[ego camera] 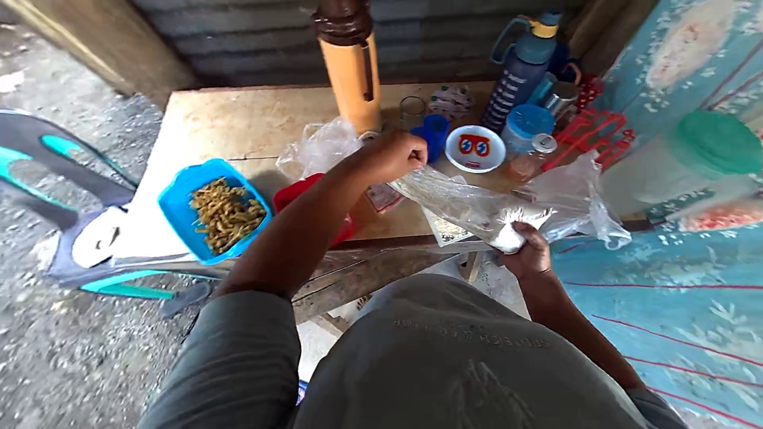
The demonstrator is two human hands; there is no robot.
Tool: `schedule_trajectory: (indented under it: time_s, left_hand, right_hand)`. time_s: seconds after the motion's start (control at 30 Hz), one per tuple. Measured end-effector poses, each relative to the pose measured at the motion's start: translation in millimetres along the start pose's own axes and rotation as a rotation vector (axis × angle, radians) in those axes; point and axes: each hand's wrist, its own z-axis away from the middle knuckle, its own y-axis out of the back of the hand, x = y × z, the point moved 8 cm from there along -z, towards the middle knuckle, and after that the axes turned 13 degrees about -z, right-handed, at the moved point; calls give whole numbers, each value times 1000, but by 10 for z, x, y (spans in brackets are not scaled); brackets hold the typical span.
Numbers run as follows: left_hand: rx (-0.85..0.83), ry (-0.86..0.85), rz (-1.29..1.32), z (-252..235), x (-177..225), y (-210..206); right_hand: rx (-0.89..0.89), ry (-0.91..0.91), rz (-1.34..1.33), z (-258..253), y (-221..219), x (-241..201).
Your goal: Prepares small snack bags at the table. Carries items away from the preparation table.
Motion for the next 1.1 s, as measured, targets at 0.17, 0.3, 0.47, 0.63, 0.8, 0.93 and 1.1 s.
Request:
schedule_trajectory:
  time_s: [0.17,0.3,0.47,0.63,0.8,0.93,1.1]
  left_hand:
    - [89,228,91,791,-938,-14]
    - [93,368,216,1285,-1632,-434]
    - [127,418,309,1684,-2180,-947]
    - [186,441,369,1832,-2364,-1078]
    - [190,443,384,1826,-2459,-1138]
    - [193,426,410,1802,-2505,-1176]
    - [211,383,434,1790,-2528,-1170]
  right_hand:
    - [-137,3,365,-335,-1019,285]
    - [-281,-6,743,-526,-1768,560]
    - [-413,10,1017,-650,-2547,985]
    - [-521,143,1150,-581,-3109,1211]
    - [-608,237,1223,-528,-3468,1362]
    - [-599,248,1217,-533,-3510,1413]
    - [-558,248,1172,-503,-3476,1409]
